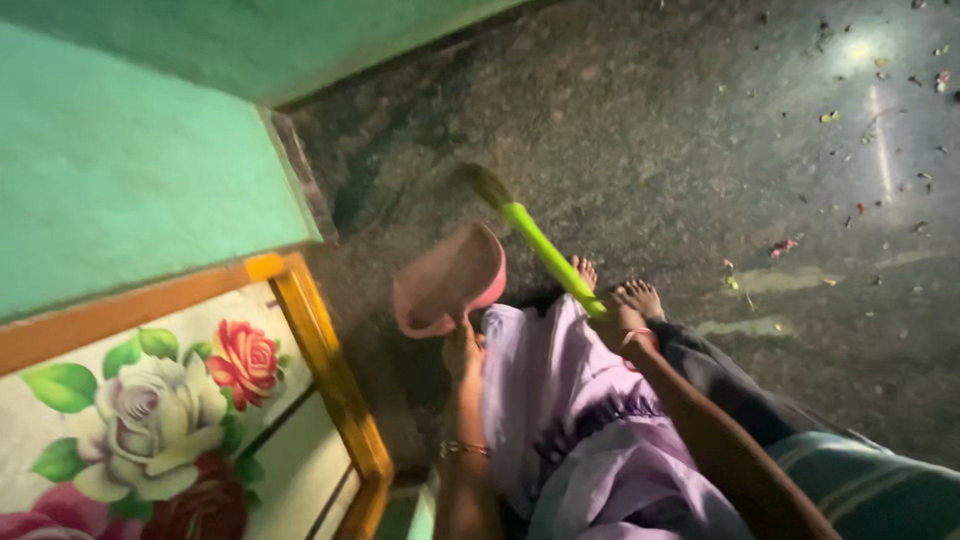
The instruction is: The person sweeps scattered debris on a tiled floor using a green broom and a pink dustpan. They gather the debris into a pile and sweep it into the dustpan.
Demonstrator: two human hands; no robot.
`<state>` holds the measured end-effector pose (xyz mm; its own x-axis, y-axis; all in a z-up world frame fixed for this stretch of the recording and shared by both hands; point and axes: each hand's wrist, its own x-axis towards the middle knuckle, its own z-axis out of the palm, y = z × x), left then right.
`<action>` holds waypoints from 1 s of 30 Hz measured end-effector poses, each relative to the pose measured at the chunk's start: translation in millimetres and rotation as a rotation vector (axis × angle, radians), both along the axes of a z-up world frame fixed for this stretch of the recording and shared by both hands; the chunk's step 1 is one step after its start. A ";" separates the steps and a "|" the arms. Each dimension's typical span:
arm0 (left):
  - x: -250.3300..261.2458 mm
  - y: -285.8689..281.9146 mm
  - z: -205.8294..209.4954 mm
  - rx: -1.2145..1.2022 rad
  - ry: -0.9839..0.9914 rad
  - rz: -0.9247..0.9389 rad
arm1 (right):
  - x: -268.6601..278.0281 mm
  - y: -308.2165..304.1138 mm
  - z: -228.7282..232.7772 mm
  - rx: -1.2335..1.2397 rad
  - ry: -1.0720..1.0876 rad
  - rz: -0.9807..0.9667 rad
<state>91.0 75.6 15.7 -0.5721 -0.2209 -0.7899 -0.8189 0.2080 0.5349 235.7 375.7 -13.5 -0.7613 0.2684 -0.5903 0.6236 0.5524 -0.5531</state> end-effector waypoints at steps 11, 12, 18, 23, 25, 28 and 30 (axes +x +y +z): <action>-37.2 75.4 42.2 -0.012 0.084 -0.075 | 1.4 142.1 32.7 0.275 -0.334 -0.586; -34.6 75.8 43.5 0.034 0.093 -0.062 | 4.9 146.8 34.0 0.270 -0.322 -0.645; -44.0 73.0 35.1 0.119 0.054 0.009 | -1.5 122.1 31.0 0.277 -0.335 -0.866; -31.9 60.9 21.4 0.123 0.076 0.050 | -17.2 38.7 33.4 0.137 -0.174 -0.752; -26.9 59.4 15.7 0.027 0.084 0.000 | -35.0 36.6 33.5 0.410 0.003 -0.137; -26.1 62.5 13.4 -0.021 0.119 -0.052 | -59.2 1.2 43.8 -0.065 -0.279 -0.287; -28.2 63.9 18.5 -0.033 0.102 -0.075 | -73.2 -4.3 45.1 -0.130 -0.375 -0.159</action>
<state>62.8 139.6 34.2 -0.6653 -0.1990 -0.7196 -0.7418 0.2853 0.6069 162.4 371.4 31.7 -0.4425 0.2704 -0.8551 0.8667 0.3737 -0.3303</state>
